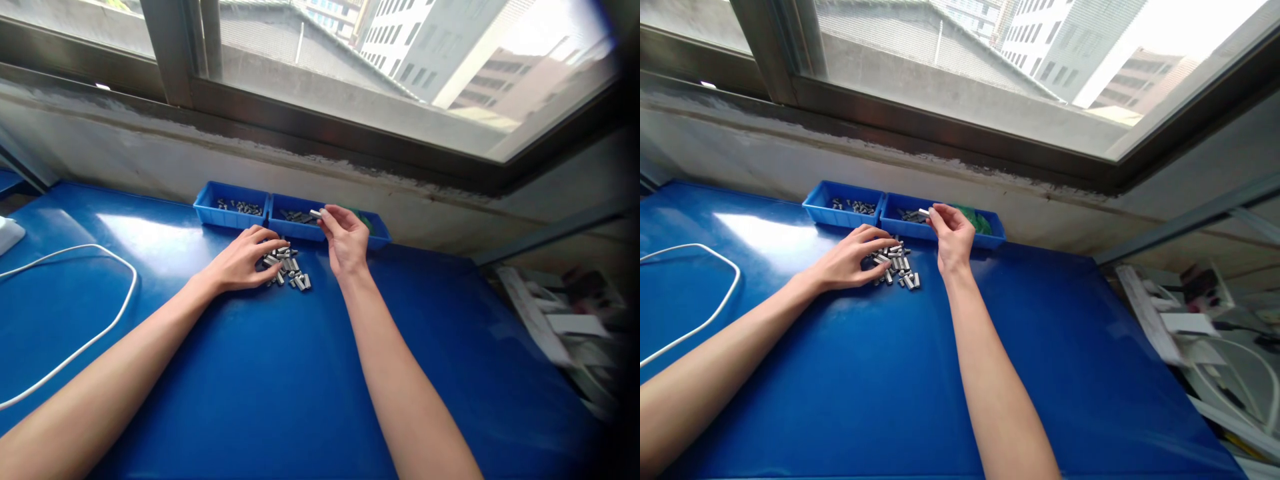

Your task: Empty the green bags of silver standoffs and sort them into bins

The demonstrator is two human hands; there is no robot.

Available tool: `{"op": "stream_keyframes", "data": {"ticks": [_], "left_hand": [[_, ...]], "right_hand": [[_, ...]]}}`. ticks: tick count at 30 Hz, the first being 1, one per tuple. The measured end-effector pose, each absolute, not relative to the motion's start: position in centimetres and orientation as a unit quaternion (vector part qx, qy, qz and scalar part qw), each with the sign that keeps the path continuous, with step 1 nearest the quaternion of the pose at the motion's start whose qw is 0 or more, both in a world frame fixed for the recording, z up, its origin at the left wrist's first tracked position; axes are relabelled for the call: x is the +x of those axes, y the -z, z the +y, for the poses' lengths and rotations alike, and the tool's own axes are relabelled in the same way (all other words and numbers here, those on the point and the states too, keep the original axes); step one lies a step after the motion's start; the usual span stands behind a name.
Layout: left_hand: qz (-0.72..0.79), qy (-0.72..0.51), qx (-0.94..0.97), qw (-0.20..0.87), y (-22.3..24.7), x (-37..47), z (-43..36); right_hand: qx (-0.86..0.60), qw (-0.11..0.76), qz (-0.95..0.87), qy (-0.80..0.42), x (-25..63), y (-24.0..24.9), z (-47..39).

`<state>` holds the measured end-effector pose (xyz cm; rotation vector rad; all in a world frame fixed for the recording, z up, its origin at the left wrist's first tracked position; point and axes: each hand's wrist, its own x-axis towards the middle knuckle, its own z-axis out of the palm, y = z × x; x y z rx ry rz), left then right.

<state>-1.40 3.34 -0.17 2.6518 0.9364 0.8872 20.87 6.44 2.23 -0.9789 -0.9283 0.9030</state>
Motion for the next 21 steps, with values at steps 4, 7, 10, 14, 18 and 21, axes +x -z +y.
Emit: {"op": "stream_keyframes", "data": {"ticks": [4, 7, 10, 14, 18, 21], "left_hand": [[0.317, -0.304, 0.893, 0.102, 0.2, -1.4, 3.4], [0.316, -0.309, 0.891, 0.102, 0.3, -1.5, 3.4], [0.315, -0.315, 0.89, 0.102, 0.3, -1.5, 3.4], [0.326, -0.323, 0.883, 0.1, 0.1, -1.3, 3.3], [0.35, -0.327, 0.875, 0.072, 0.2, -1.1, 3.3], [0.355, -0.33, 0.873, 0.057, 0.2, -1.0, 3.3]], "right_hand": [[-0.508, 0.642, -0.519, -0.247, 20.2, -3.3, 8.1], [-0.551, 0.563, -0.595, -0.162, 20.0, -4.6, 7.9], [-0.587, 0.441, -0.67, -0.107, 20.2, -6.9, 6.6], [-0.655, 0.147, -0.734, -0.104, 20.6, -9.6, 4.7], [-0.638, -0.032, -0.757, -0.135, 20.1, -9.4, 4.1], [-0.629, -0.09, -0.755, -0.164, 19.3, -8.3, 4.3]]}}
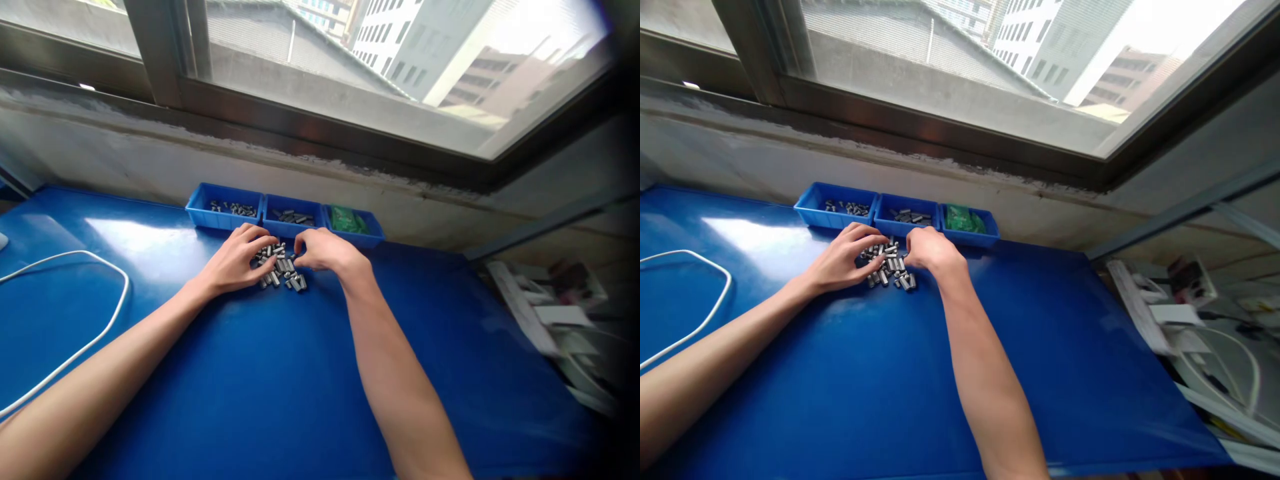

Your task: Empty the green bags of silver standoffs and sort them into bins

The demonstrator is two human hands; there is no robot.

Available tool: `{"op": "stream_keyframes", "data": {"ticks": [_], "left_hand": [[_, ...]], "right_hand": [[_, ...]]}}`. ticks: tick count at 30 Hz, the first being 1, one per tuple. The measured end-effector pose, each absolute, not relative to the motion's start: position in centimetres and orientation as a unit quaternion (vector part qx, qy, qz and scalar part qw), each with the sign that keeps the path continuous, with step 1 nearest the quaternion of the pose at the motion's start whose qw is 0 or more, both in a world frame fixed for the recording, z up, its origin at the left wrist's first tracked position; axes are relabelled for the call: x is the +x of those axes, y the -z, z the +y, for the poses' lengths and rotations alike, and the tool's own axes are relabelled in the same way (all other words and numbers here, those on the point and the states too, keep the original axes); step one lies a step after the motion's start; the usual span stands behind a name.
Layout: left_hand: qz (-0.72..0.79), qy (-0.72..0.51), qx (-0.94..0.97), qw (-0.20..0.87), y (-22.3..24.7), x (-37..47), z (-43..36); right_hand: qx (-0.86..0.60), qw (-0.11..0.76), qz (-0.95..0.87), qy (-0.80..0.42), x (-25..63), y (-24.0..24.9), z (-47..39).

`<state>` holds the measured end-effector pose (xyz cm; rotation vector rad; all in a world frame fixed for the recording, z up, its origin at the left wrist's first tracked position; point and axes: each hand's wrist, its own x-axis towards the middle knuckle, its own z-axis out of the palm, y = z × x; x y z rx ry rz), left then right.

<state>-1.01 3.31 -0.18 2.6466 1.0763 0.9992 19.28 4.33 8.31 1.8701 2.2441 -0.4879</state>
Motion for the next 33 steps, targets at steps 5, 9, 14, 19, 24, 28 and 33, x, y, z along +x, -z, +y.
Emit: {"op": "stream_keyframes", "data": {"ticks": [5, 9, 14, 19, 24, 28, 33], "left_hand": [[0.338, -0.348, 0.873, 0.057, 0.0, -0.9, 3.2], [0.324, -0.351, 0.877, 0.051, 0.0, -0.7, 3.2], [0.322, -0.353, 0.877, 0.057, 0.3, -0.7, 3.4], [0.338, -0.373, 0.86, 0.082, 0.7, -0.8, 3.8], [0.341, -0.371, 0.859, 0.091, 0.7, -0.8, 3.9], [0.348, -0.38, 0.852, 0.094, 0.5, -0.8, 3.8], [0.368, -0.409, 0.826, 0.121, 0.3, -1.0, 3.8]], "right_hand": [[0.628, 0.076, 0.755, 0.17, 18.8, -7.6, 4.6], [0.619, 0.075, 0.764, 0.169, 18.9, -7.9, 4.6], [0.597, 0.066, 0.782, 0.168, 18.9, -8.0, 4.5], [0.565, 0.036, 0.798, 0.206, 19.5, -7.6, 4.8], [0.544, 0.028, 0.809, 0.221, 19.9, -7.4, 5.1], [0.546, 0.027, 0.801, 0.242, 20.1, -7.6, 5.1], [0.477, -0.039, 0.823, 0.305, 20.6, -7.9, 5.2]]}}
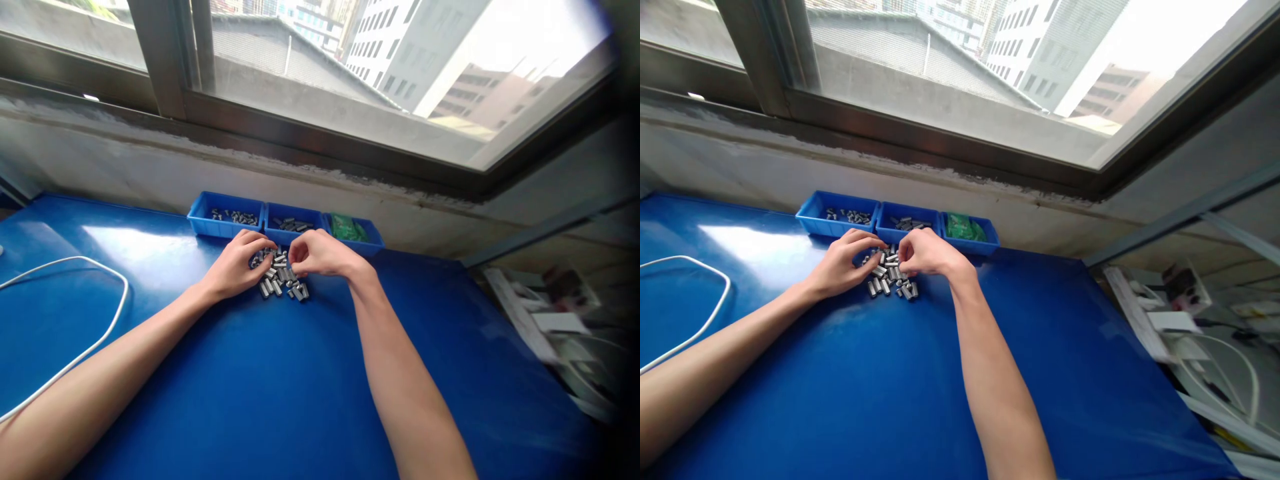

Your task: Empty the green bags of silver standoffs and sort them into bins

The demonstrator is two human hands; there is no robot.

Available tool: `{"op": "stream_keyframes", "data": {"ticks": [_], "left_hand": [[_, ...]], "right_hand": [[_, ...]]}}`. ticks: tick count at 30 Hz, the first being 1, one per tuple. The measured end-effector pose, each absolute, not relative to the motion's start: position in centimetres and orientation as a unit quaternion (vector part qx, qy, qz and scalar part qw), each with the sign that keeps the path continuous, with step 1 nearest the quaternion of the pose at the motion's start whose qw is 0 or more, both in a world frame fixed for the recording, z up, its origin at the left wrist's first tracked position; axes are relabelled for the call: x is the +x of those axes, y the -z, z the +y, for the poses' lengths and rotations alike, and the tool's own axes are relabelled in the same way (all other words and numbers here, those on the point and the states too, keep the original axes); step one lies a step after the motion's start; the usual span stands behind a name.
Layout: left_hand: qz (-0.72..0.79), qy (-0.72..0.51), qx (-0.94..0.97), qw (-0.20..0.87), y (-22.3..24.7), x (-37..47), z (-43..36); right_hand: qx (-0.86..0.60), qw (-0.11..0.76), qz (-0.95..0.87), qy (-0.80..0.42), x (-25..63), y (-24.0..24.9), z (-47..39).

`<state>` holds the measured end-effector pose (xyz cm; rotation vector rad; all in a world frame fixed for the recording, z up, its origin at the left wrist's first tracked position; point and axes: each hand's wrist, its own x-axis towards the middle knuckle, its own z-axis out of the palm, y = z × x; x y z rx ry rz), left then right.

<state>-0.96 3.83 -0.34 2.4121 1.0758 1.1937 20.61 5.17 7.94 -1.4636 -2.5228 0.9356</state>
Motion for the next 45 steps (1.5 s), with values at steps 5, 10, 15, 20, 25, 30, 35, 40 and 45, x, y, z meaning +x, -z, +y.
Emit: {"op": "stream_keyframes", "data": {"ticks": [5, 10, 15, 20, 25, 30, 35, 40, 45], "left_hand": [[0.389, -0.429, 0.801, 0.152, 0.3, -1.1, 4.0], [0.389, -0.429, 0.8, 0.157, 0.4, -1.1, 4.2], [0.388, -0.423, 0.803, 0.158, 0.4, -1.1, 4.1], [0.388, -0.427, 0.802, 0.156, 0.3, -1.1, 4.1], [0.388, -0.429, 0.801, 0.154, 0.4, -1.1, 4.2], [0.396, -0.428, 0.797, 0.156, 0.3, -1.2, 4.2], [0.411, -0.443, 0.773, 0.191, -0.1, -1.2, 4.3], [0.461, -0.492, 0.688, 0.269, 0.1, -1.6, 4.8], [0.499, -0.508, 0.621, 0.328, 0.5, -1.9, 5.3]], "right_hand": [[-0.468, 0.089, -0.807, -0.35, 20.8, -8.0, 5.4], [-0.502, 0.07, -0.825, -0.25, 21.2, -7.7, 5.6], [-0.504, 0.003, -0.835, -0.221, 21.4, -6.9, 5.9], [-0.503, -0.001, -0.837, -0.215, 20.9, -6.5, 6.0], [-0.484, 0.025, -0.841, -0.242, 21.3, -6.2, 6.2], [-0.469, 0.088, -0.825, -0.302, 21.7, -6.7, 6.3], [-0.428, 0.197, -0.785, -0.401, 20.7, -7.1, 5.9], [-0.403, 0.3, -0.757, -0.418, 18.3, -6.1, 5.6], [-0.453, 0.388, -0.75, -0.286, 15.2, -5.8, 6.6]]}}
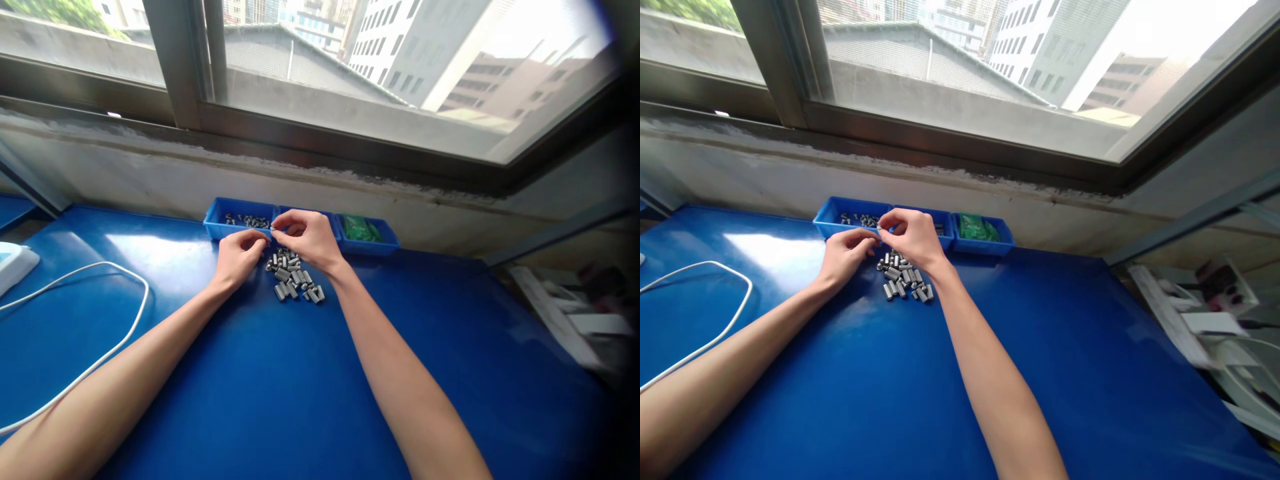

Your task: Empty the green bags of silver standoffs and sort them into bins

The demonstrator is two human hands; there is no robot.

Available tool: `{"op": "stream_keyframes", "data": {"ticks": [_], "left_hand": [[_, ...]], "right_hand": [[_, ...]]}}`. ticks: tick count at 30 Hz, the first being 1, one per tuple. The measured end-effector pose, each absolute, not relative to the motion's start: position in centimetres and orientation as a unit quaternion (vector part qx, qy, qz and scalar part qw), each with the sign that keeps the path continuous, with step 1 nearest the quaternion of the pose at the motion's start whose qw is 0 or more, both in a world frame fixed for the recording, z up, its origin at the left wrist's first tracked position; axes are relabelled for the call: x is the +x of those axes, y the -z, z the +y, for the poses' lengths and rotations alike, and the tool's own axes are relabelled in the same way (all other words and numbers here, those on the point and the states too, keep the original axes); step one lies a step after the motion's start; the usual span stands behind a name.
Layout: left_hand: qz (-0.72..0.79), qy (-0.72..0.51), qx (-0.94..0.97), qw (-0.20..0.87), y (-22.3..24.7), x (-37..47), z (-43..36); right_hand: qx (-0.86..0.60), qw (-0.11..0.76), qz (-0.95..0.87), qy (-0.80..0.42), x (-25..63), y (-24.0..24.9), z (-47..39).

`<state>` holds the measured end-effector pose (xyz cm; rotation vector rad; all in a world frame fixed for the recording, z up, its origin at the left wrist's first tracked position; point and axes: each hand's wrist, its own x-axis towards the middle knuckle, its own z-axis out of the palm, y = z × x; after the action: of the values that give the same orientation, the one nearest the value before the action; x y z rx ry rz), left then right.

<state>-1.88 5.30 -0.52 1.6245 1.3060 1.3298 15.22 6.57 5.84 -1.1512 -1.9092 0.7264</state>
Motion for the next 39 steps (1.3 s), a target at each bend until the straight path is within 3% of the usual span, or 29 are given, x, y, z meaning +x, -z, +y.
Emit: {"op": "stream_keyframes", "data": {"ticks": [7, 12, 22, 39], "left_hand": [[0.523, -0.504, 0.606, 0.325, 0.6, -1.8, 5.3], [0.498, -0.492, 0.636, 0.324, 0.8, -1.7, 5.4], [0.474, -0.465, 0.687, 0.297, 0.2, -1.4, 4.8], [0.469, -0.46, 0.694, 0.294, 0.5, -1.6, 4.9]], "right_hand": [[-0.515, 0.361, -0.764, -0.144, 11.5, -6.1, 9.5], [-0.544, 0.338, -0.758, -0.122, 13.0, -7.0, 8.6], [-0.539, 0.034, -0.82, -0.189, 19.7, -8.5, 5.7], [-0.544, 0.02, -0.822, -0.168, 18.4, -7.3, 5.9]]}}
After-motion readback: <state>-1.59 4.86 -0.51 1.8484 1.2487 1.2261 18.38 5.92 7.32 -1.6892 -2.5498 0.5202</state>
